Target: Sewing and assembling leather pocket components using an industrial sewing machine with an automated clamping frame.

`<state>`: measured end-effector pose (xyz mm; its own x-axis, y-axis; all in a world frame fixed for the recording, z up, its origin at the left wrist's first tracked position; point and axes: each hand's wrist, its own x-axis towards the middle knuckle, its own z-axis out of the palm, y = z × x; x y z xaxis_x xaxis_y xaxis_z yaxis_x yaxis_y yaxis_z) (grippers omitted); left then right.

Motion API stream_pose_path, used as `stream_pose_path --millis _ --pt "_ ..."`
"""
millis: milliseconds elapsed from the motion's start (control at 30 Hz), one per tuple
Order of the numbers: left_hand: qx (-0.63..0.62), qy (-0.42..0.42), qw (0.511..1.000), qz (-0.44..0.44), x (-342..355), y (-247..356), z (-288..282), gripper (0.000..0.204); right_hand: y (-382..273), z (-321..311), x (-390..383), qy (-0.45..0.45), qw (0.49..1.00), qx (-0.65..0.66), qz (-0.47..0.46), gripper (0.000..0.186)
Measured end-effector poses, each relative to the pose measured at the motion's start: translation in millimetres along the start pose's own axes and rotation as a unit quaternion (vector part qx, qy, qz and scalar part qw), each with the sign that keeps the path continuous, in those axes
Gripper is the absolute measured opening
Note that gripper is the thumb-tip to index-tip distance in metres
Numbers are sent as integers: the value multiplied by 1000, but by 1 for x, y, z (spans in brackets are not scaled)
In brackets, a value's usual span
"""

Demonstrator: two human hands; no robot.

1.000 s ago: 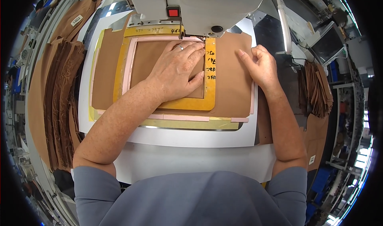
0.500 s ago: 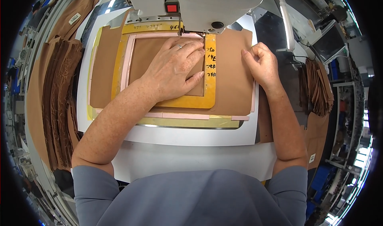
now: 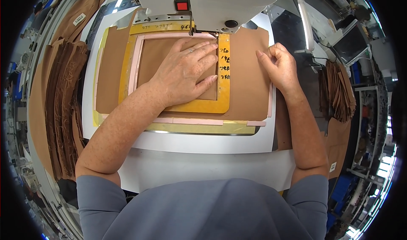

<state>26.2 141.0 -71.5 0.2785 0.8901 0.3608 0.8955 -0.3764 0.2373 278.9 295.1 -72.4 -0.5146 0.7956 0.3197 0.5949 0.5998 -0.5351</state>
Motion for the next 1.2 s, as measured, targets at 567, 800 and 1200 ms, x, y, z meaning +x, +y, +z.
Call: stream_pose_path --millis 567,800,1200 --pt "12 2 1000 -5 0 -3 2 47 -84 3 -37 -155 907 16 -392 18" --pt "19 8 1000 -2 -2 -5 4 46 -87 8 -32 -193 897 8 -398 20" --pt "-93 -90 992 -6 -1 -19 -19 73 -85 8 -26 -223 900 31 -372 21"
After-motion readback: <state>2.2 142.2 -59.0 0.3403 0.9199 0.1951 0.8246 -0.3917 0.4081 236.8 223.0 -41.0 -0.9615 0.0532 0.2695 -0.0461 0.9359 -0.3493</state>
